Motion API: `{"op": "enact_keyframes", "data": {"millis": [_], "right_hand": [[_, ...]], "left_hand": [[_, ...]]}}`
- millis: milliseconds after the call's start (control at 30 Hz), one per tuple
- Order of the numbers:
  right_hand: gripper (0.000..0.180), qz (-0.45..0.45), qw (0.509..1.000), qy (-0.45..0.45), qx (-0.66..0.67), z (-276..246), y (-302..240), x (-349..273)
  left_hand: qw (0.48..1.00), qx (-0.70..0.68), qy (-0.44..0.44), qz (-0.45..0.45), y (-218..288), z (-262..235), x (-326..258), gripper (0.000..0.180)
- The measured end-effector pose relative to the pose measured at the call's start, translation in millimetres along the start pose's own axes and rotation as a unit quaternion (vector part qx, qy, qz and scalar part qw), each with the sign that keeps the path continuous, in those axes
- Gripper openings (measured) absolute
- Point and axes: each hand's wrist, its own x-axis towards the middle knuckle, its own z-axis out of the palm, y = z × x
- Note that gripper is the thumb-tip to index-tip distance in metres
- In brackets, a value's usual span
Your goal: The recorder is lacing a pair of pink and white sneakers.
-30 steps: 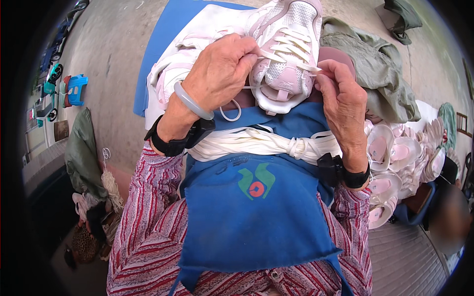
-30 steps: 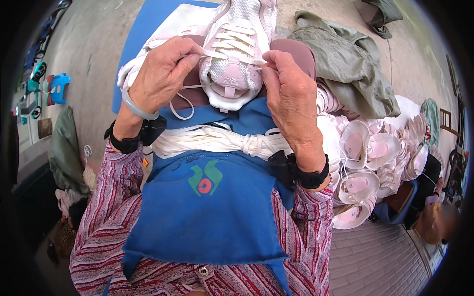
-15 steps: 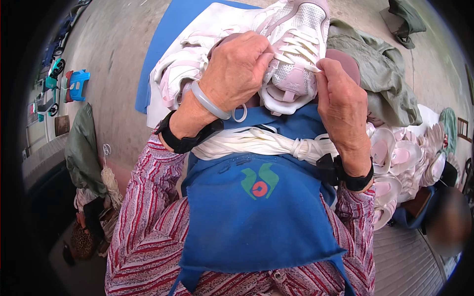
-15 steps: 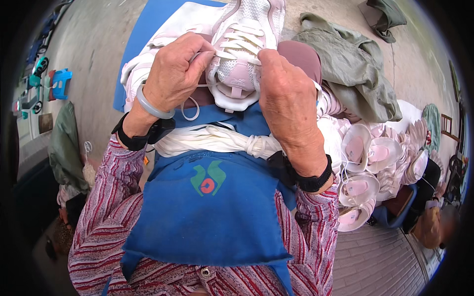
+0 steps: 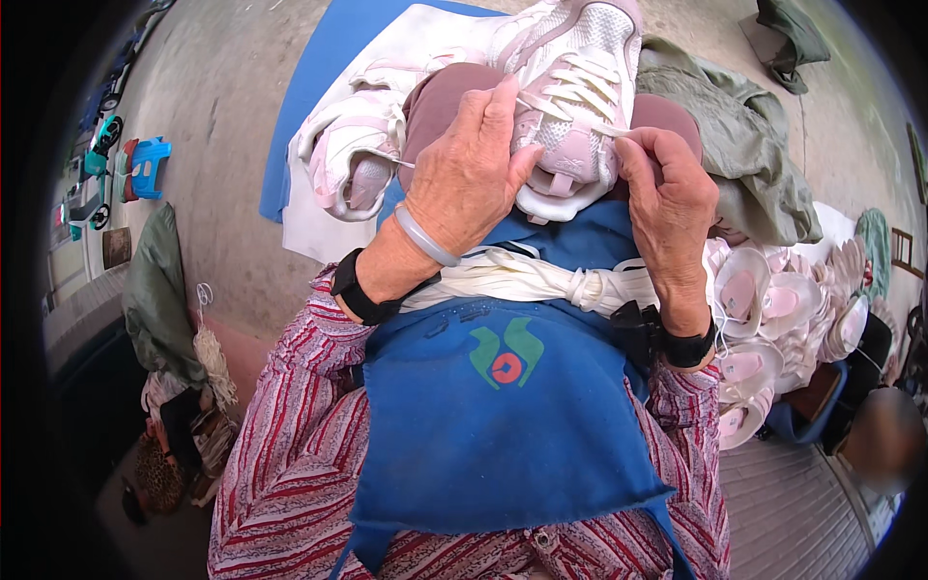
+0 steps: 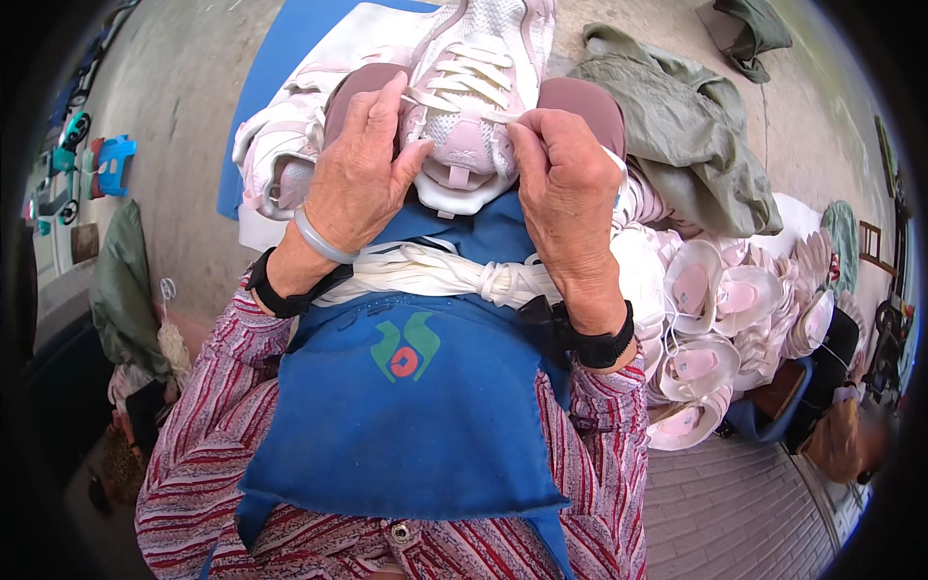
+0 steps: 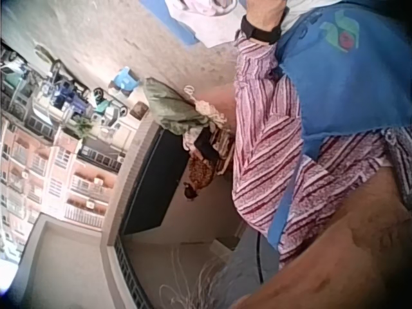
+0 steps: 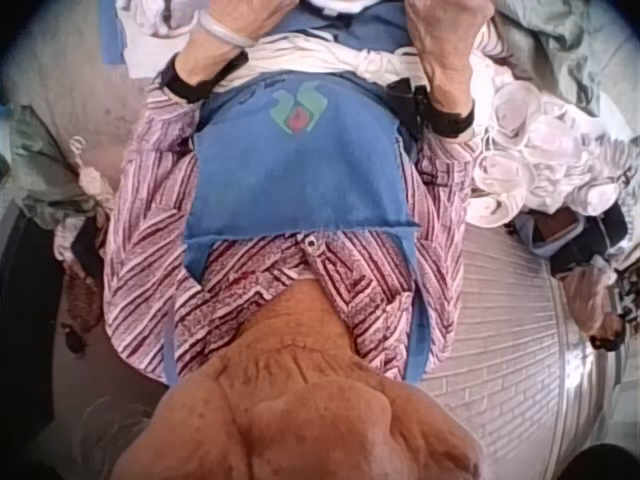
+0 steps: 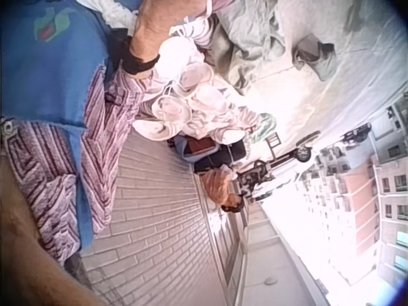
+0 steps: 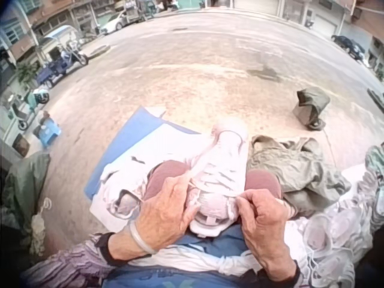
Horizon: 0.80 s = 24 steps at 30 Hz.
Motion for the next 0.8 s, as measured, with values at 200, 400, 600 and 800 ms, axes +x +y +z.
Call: {"op": "enact_keyframes", "data": {"millis": [200, 400, 600, 800], "right_hand": [[0.007, 0.106, 0.985, -0.028, 0.134, -3.0, 4.8, 3.1], [0.006, 0.108, 0.983, -0.054, 0.139, -2.6, -1.1, 6.5], [0.007, 0.027, 0.997, -0.056, 0.046, -5.5, -2.5, 14.1], [0.008, 0.062, 0.994, -0.062, 0.06, -4.3, -1.5, 12.1]], "left_hand": [[0.999, 0.0, 0.02, 0.037, -11.3, 2.5, 3.6, 0.041], [0.995, -0.034, 0.062, 0.068, -20.6, 5.2, 4.0, 0.037], [0.991, -0.11, 0.064, 0.032, -11.3, 0.4, 6.1, 0.025], [0.996, -0.007, 0.005, 0.087, -7.3, -10.1, 13.0, 0.024]]}}
